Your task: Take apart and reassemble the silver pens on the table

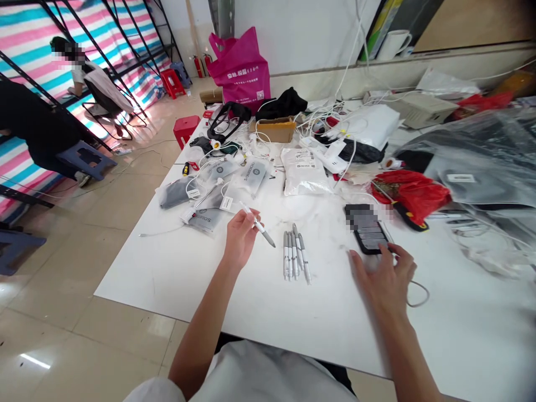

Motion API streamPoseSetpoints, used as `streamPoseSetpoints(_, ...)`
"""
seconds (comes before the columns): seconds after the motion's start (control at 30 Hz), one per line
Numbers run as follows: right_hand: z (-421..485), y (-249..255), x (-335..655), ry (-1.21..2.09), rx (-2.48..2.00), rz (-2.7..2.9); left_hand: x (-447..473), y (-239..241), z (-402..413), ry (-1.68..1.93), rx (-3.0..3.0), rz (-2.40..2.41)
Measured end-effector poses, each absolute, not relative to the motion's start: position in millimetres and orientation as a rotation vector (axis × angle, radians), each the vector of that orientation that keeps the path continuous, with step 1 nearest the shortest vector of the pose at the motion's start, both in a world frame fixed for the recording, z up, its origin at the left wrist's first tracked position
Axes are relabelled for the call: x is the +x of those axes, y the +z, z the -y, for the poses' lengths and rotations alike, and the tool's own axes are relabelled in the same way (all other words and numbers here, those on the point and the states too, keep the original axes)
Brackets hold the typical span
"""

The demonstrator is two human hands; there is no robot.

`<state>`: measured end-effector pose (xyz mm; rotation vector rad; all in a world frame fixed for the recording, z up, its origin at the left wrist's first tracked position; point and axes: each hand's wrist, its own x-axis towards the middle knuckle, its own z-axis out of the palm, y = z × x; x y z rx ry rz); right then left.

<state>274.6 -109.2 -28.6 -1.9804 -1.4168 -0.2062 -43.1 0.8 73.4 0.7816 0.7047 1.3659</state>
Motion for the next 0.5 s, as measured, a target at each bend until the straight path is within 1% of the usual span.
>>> streamPoseSetpoints(0.13,109.6,-27.0,273.5,-0.202,-2.006,1.397,-30.2,56.7,-20.3,1.228,0.597,-0.603)
streamPoseSetpoints(0.3,108.6,-21.5,270.0,-0.212,-2.039,1.404,-20.7,27.1,-21.0,1.134,0.345,-0.577)
streamPoseSetpoints(0.5,107.6,-16.9,266.5,-0.198,-2.053,1.389,-21.6,21.7,-18.5,1.108,0.267,-0.583)
